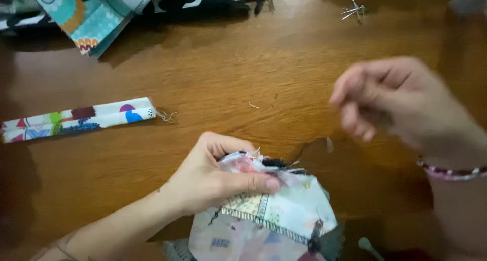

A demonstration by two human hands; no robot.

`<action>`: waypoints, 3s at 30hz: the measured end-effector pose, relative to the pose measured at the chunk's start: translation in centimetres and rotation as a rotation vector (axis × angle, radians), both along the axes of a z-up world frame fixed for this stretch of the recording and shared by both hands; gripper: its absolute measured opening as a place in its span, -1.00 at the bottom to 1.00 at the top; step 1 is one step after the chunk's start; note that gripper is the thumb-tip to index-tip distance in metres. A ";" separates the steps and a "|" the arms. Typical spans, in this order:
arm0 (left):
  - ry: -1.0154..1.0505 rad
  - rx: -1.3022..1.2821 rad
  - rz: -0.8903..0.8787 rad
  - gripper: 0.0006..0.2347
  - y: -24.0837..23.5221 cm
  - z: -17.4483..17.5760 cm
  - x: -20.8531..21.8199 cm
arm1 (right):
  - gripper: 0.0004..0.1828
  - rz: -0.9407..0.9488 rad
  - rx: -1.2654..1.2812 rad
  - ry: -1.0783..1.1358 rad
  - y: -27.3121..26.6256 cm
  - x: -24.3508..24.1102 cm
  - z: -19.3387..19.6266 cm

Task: The person sews a patterned fabric mask by hand, using a needle and thread to stitch the edges. They trim excess threads with scissors, adjust the fabric, and occasionally interact with a smartphone on the table.

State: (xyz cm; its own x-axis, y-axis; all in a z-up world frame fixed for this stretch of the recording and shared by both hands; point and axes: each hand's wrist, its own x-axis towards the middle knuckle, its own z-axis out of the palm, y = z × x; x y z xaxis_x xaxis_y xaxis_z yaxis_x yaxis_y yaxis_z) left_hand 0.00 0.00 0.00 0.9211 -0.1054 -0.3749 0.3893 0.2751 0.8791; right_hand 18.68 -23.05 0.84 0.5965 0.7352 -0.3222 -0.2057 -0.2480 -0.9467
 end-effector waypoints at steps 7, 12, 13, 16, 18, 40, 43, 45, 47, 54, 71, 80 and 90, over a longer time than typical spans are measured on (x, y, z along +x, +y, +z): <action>0.066 -0.088 -0.035 -0.84 0.1 -0.7 -0.3 | -0.81 -0.250 -0.095 -0.782 -0.8 4.4 -0.9; 0.050 0.044 -0.028 -0.88 0.3 -0.2 0.0 | -0.75 -0.197 0.020 -0.937 0.7 1.7 0.3; 0.042 0.048 -0.025 -0.88 0.4 0.2 0.2 | -0.75 -0.197 0.026 -0.944 1.0 0.8 0.9; 0.102 0.145 -0.090 -0.83 0.5 0.0 0.2 | -0.73 0.075 0.201 -0.677 1.9 -1.3 2.0; 0.113 0.246 -0.116 -0.79 0.4 -1.8 -0.1 | -0.16 0.429 0.187 -0.564 2.5 -2.1 2.5; -0.076 0.788 -0.181 -0.73 4.7 3.6 1.3 | -0.83 0.143 -0.167 -1.802 17.3 4.4 0.3; -0.075 0.825 -0.190 -0.53 4.6 2.1 1.4 | -0.77 0.249 0.052 -1.749 23.3 1.7 2.5; -0.340 0.792 -0.176 -0.60 4.6 0.0 1.7 | -0.51 0.261 0.082 -1.836 27.2 1.4 2.5; -0.253 0.780 -0.191 -0.64 4.8 2.2 1.1 | -0.36 0.299 0.020 -1.831 31.8 3.2 2.6; -0.237 0.795 -0.213 -0.67 4.4 0.1 1.6 | 0.09 0.461 -0.621 -1.276 39.7 5.4 5.9; -0.168 0.807 -0.281 -0.70 4.3 0.8 2.0 | -0.01 0.561 -0.534 -1.309 32.1 3.4 2.4; -0.173 0.862 -0.291 -0.59 3.6 0.3 2.4 | -0.14 0.658 -0.454 -1.225 32.3 3.2 6.3; 0.034 0.923 -0.367 -0.68 3.5 0.4 3.4 | 0.20 0.630 -0.383 -1.117 50.2 9.0 1.1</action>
State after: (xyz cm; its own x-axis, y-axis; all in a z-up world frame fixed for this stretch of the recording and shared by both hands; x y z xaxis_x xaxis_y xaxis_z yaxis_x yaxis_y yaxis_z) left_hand 3.41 3.53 0.37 0.8772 -0.0350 -0.4789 0.3424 -0.6538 0.6748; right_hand 27.72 27.19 1.96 0.2682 0.9541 -0.1334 0.8747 -0.2992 -0.3813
